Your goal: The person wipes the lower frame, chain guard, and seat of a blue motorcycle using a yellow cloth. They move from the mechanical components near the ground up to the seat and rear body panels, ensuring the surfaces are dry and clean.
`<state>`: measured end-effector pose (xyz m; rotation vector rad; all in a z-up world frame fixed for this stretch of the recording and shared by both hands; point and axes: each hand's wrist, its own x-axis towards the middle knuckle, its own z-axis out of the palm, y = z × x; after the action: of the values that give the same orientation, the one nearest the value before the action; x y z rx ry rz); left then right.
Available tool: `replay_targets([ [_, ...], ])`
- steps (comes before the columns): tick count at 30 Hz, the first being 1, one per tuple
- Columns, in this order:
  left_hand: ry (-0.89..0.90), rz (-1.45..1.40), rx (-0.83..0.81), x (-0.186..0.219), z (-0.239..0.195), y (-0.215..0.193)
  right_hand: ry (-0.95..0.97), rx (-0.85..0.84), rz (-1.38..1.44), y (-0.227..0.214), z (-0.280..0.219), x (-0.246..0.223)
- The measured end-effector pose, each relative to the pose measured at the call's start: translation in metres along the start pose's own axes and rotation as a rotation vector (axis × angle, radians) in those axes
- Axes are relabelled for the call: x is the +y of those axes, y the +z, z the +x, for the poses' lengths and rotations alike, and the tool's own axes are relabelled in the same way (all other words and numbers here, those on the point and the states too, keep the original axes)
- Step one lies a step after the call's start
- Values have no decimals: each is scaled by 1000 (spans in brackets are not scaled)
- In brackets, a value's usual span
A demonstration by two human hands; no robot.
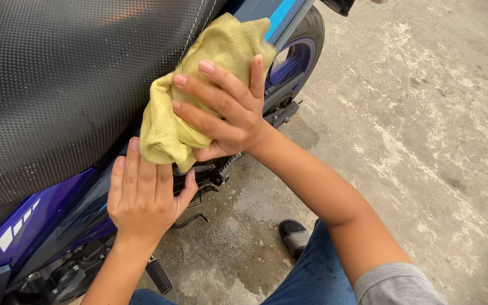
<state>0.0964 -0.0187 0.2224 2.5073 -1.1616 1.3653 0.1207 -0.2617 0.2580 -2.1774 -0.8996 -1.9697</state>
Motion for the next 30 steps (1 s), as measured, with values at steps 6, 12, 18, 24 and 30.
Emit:
replay_targets([
  [6, 111, -52, -42, 26, 61, 9, 665, 537, 287, 22, -56, 77],
  [12, 144, -66, -97, 35, 115, -9, 1127, 869, 837, 28, -53, 141],
  [18, 138, -242, -207, 23, 115, -24, 1110, -84, -104, 41, -113, -42],
  [24, 84, -249, -109, -7, 75, -30, 620, -643, -75, 22, -108, -44],
  [30, 63, -84, -41, -22, 34, -29, 1053, 371, 720, 1, -32, 91],
])
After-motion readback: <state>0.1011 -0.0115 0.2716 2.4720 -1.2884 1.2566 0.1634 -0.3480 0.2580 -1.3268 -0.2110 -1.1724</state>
